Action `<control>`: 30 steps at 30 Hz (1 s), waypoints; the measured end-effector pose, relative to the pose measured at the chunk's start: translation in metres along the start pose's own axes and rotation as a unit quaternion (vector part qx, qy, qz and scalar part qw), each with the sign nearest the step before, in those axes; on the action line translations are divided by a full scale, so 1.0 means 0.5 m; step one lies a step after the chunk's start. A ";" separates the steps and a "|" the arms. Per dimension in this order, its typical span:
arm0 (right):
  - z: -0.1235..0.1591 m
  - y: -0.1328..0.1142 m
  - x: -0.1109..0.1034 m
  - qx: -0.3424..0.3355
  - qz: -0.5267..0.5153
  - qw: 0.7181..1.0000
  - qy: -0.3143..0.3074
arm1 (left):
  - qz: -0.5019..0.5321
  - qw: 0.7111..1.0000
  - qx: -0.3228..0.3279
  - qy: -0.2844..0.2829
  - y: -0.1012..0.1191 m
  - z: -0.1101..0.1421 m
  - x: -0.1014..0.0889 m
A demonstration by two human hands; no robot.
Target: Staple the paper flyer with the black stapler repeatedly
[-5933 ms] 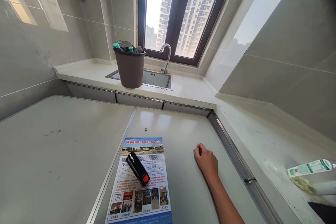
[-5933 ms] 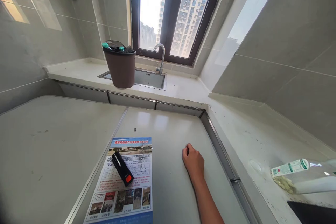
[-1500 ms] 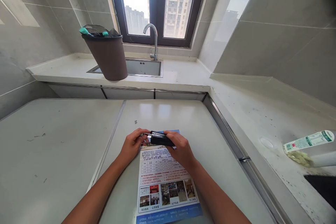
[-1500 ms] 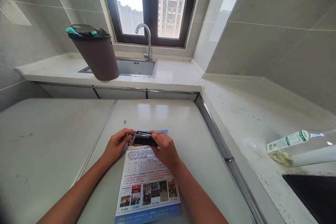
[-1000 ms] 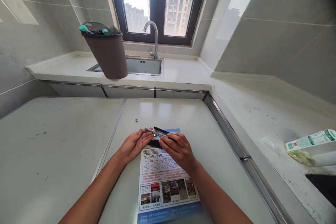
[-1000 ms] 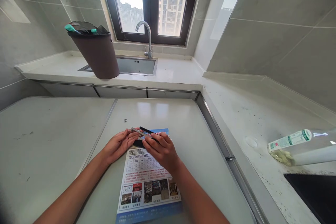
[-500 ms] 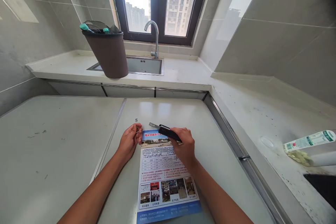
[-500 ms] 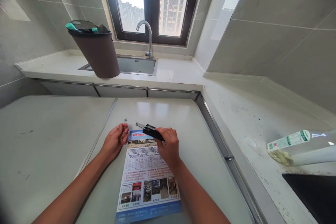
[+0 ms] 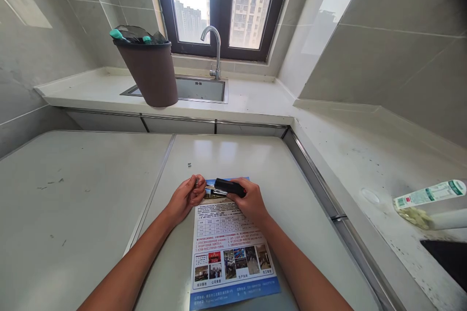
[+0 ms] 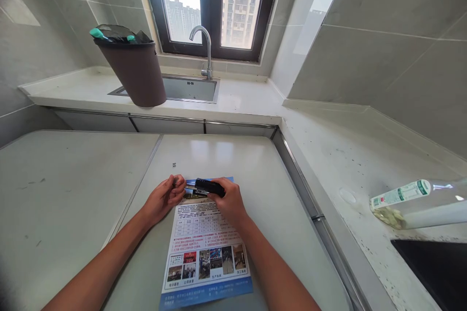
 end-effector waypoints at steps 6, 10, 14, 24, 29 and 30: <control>0.001 0.000 -0.002 -0.017 0.021 1.000 0.001 | -0.009 0.996 -0.062 -0.060 -0.019 0.005 0.010; 0.003 0.000 -0.004 -0.003 0.035 0.999 0.012 | -0.042 0.992 -0.079 -0.088 -0.026 0.011 0.019; 0.004 0.002 -0.004 0.007 0.040 0.999 0.014 | -0.101 0.986 -0.073 -0.107 -0.027 0.016 0.032; 0.008 -0.028 -0.029 -0.032 0.150 0.985 0.080 | -0.206 0.968 -0.080 -0.123 -0.039 0.014 0.026; 0.025 -0.061 -0.041 -0.106 0.180 0.969 0.130 | -0.260 0.953 -0.067 -0.141 -0.036 0.013 0.029; 0.030 -0.071 -0.036 -0.146 0.168 0.968 0.114 | -0.269 0.950 -0.065 -0.146 -0.035 0.013 0.032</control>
Point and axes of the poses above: each hand's wrist, its own z-axis away from the middle knuckle, its own x-axis out of the palm, y = z × x, the point moved 4 cm from there along -z, towards the middle knuckle, and after that the axes turned 11 degrees about z, right-handed, at the moved point
